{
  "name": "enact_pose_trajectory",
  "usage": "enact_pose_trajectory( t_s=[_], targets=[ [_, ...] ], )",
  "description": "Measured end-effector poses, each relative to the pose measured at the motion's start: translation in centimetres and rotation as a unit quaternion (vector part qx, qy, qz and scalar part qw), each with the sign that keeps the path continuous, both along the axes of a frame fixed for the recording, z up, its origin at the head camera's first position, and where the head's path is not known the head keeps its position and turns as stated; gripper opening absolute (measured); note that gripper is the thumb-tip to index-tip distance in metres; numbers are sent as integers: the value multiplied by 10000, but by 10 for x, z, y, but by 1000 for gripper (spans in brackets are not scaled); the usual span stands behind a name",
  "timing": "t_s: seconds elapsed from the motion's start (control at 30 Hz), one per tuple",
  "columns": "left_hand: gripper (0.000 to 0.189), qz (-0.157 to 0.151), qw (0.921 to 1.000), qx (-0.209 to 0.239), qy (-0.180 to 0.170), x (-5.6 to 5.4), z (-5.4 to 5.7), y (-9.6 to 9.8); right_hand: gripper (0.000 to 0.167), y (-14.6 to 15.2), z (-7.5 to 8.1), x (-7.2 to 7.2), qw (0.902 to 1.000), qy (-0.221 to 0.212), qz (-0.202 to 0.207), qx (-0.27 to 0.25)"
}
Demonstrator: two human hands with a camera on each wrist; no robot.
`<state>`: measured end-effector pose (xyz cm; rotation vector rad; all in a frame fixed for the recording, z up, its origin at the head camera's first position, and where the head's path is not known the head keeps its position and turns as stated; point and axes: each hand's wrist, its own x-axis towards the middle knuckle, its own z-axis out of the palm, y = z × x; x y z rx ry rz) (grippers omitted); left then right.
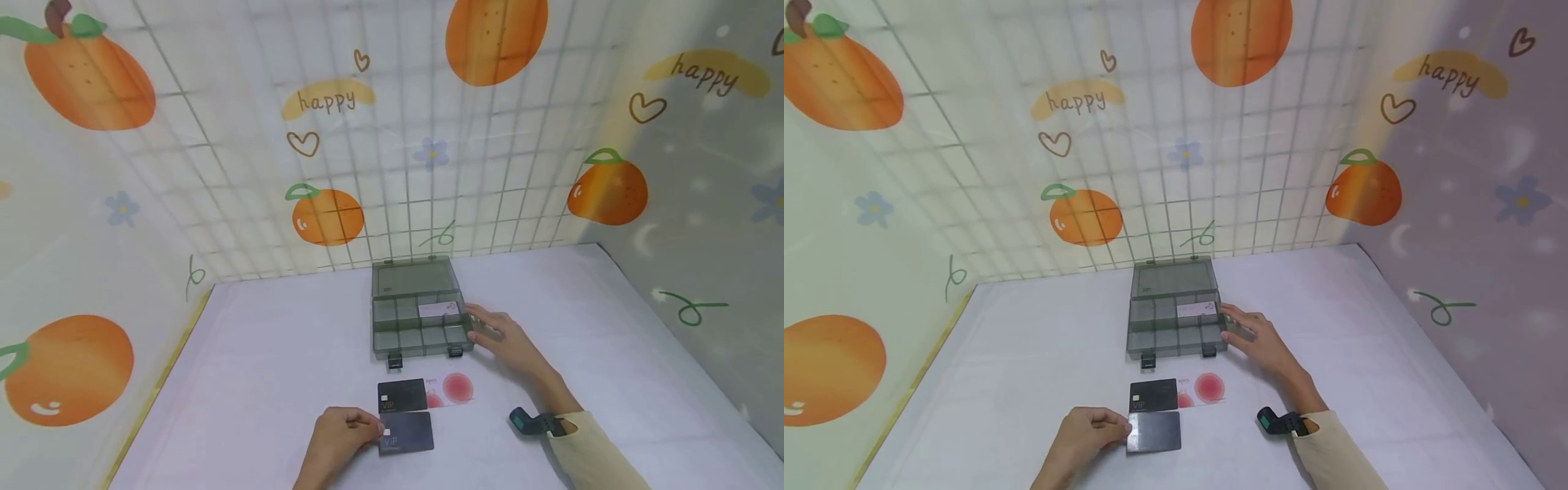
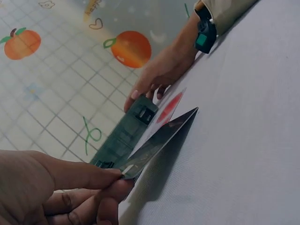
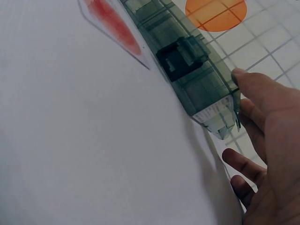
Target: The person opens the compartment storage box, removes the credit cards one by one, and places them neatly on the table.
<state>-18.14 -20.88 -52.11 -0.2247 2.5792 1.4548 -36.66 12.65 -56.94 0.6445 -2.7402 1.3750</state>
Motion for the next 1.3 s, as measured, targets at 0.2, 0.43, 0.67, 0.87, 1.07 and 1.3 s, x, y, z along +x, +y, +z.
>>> enact_pose_trajectory(
  t_s=[0.2, 0.43, 0.67, 0.87, 1.07, 1.3],
  targets=[
    [9, 64, 9980, -581, 248, 0, 2, 4, 61, -1, 1, 0, 10000, 8, 21, -18],
    [10, 66, 9935, -942, 641, 2, -2, 6, 60, 0, 1, -1, 10000, 20, 42, -2],
    [15, 133, 9904, -1104, 824, 4, -2, 9, 60, 0, 0, -1, 10000, 36, 40, 15],
    [18, 56, 9918, -1057, 721, -3, 8, -1, 60, 0, 0, -1, 10000, 19, 44, 9],
    [16, -41, 9941, -716, 808, -18, 17, -7, 61, 1, -2, -1, 10000, 63, 38, 29],
    [16, 93, 9937, -95, 1109, -42, 18, -5, 62, 2, -2, -2, 9998, 139, 140, -6]
  ],
)
